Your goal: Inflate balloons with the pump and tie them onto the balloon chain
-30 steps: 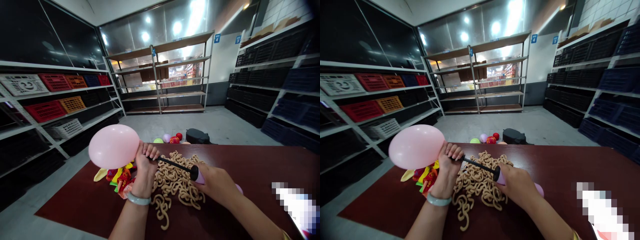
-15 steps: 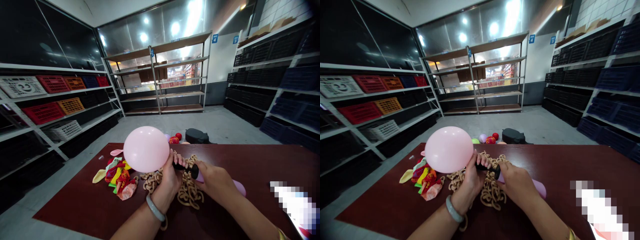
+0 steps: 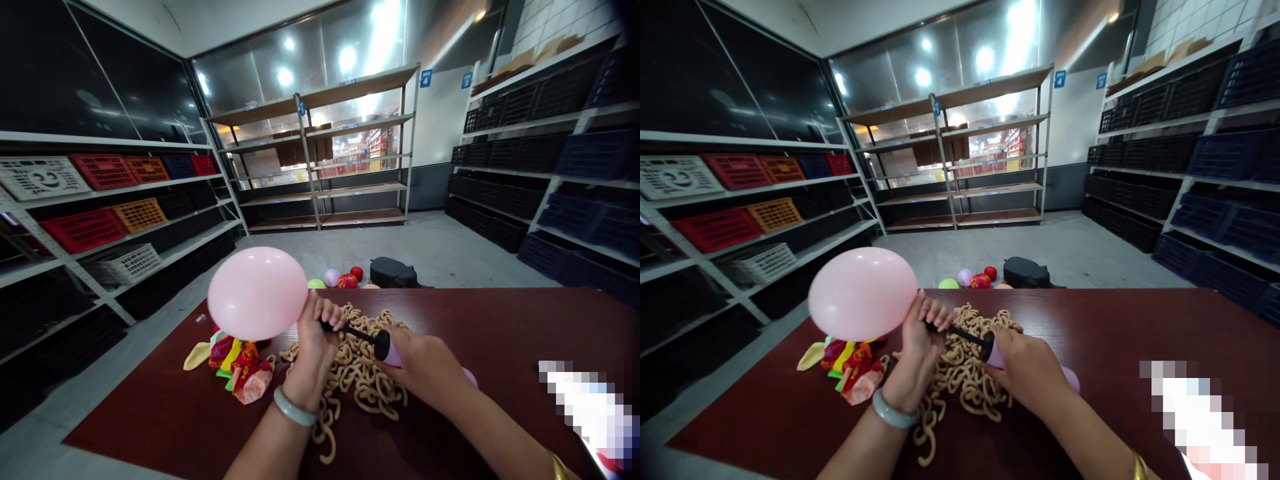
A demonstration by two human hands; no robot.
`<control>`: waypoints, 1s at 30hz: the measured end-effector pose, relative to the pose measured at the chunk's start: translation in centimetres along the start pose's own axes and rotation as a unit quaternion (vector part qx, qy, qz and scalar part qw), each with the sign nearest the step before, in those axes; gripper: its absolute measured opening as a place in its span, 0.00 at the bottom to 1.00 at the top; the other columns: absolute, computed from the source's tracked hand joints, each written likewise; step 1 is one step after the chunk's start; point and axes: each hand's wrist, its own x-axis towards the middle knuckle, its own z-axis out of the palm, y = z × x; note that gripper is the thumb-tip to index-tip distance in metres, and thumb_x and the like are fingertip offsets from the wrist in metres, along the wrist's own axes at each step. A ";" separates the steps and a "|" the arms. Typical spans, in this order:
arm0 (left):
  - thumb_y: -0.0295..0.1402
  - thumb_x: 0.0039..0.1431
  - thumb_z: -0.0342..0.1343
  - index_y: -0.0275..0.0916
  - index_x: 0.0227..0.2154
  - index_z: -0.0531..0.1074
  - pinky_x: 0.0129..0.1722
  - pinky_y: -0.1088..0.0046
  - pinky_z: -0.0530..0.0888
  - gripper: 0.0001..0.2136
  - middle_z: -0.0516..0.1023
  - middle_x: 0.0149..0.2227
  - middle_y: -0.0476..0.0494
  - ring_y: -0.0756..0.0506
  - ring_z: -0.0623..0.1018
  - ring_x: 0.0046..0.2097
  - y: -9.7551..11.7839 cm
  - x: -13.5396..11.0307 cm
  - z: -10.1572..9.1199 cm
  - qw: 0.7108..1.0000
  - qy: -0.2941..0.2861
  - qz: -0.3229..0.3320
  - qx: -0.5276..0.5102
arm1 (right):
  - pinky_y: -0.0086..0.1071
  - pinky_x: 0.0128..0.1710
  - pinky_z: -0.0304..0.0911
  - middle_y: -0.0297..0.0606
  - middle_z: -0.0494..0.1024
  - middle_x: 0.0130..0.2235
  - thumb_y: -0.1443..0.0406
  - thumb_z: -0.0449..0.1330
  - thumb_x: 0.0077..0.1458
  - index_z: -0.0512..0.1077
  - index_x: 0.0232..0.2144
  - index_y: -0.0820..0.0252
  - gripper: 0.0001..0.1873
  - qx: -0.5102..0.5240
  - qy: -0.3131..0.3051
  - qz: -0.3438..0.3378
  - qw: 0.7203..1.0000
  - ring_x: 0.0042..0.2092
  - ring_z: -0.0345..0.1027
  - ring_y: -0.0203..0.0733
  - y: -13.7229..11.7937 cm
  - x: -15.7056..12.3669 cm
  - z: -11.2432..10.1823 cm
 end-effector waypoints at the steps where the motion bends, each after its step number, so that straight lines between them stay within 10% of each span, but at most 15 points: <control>1: 0.35 0.59 0.54 0.39 0.15 0.50 0.17 0.75 0.52 0.21 0.50 0.14 0.54 0.53 0.55 0.16 1.3 0.3 -0.2 1.000 0.001 0.017 -0.008 | 0.39 0.37 0.67 0.43 0.78 0.42 0.52 0.57 0.54 0.65 0.50 0.57 0.25 -0.001 0.002 -0.003 1.000 0.41 0.74 0.50 0.2 0.0 0.0; 7: 0.30 0.58 0.53 0.39 0.16 0.49 0.16 0.76 0.51 0.20 0.48 0.15 0.56 0.54 0.53 0.16 5.4 1.0 -1.0 0.996 0.001 0.083 -0.035 | 0.41 0.38 0.68 0.46 0.76 0.48 0.54 0.58 0.53 0.64 0.52 0.59 0.27 -0.018 0.028 -0.025 0.999 0.44 0.73 0.51 0.8 -0.1 0.2; 19: 0.42 0.57 0.56 0.38 0.17 0.54 0.24 0.73 0.61 0.21 0.56 0.19 0.52 0.52 0.62 0.23 -4.9 -2.2 0.8 0.998 -0.025 -0.043 0.040 | 0.37 0.37 0.67 0.48 0.75 0.48 0.58 0.60 0.51 0.63 0.51 0.61 0.26 -0.044 0.045 -0.012 0.998 0.43 0.73 0.50 0.3 -0.3 0.6; 30: 0.39 0.57 0.56 0.39 0.17 0.52 0.21 0.73 0.58 0.21 0.54 0.16 0.53 0.52 0.59 0.19 -5.1 -1.5 0.0 0.998 0.022 -0.052 0.025 | 0.33 0.32 0.64 0.43 0.78 0.40 0.55 0.59 0.51 0.67 0.46 0.58 0.21 -0.016 0.012 -0.002 1.000 0.37 0.74 0.46 0.3 -0.2 0.7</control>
